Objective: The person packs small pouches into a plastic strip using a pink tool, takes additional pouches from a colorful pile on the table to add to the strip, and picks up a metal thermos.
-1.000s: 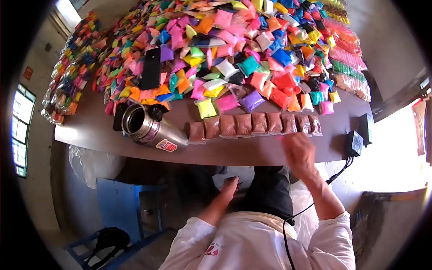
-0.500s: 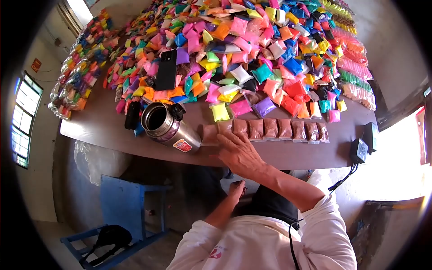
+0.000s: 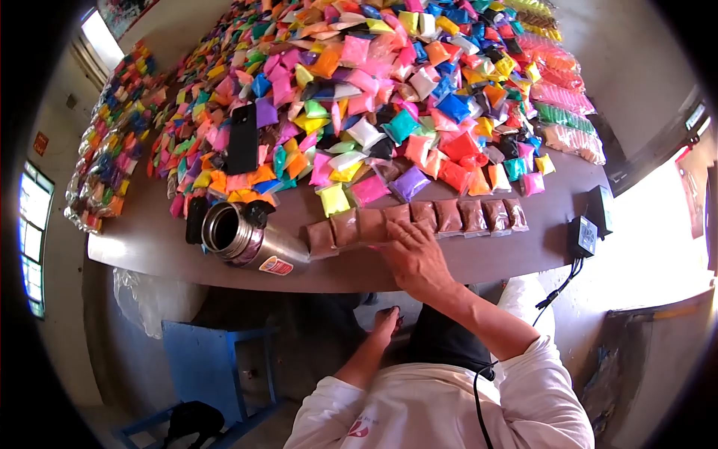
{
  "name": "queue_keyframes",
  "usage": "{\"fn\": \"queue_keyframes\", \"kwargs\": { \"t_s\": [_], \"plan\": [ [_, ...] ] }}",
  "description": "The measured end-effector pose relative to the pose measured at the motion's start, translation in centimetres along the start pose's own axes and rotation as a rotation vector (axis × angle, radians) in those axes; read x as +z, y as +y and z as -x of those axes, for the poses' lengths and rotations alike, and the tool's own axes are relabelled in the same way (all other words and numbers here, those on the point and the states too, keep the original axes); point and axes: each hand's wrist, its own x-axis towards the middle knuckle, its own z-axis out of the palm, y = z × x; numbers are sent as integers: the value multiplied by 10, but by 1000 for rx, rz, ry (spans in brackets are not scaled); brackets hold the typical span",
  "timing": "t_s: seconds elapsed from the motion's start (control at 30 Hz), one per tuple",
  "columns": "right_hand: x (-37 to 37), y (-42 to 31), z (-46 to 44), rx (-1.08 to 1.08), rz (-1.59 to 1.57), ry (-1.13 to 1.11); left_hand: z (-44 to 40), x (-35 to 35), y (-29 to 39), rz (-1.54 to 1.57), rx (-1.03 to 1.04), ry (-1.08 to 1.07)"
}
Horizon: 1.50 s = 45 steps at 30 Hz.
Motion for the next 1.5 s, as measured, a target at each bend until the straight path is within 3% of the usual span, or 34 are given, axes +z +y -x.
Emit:
{"fn": "queue_keyframes", "kwargs": {
  "t_s": [0.17,0.27,0.63,0.77,0.9,0.93,1.17,1.3,1.5],
  "plan": [
    [-13,-2,0,15,-69,122,-8,-3,-5,34,-65,4],
    [-32,3,11,162,113,206,-3,-3,-1,-3,-64,57],
    [-40,19,27,281,111,182,14,1,10,41,-60,-12],
    [-60,41,42,319,234,289,9,-3,5,69,-49,-4],
    [-63,61,57,453,366,414,-2,-5,-1,67,-30,-56],
    [-65,62,59,509,296,333,2,-4,1,65,-15,-60],
    [-59,54,49,481,222,339,39,9,33,139,-112,25],
    [-69,70,50,448,161,448,12,-9,10,133,-26,-65],
    [-90,102,79,689,301,482,26,0,21,-66,12,36]
  ]
}}
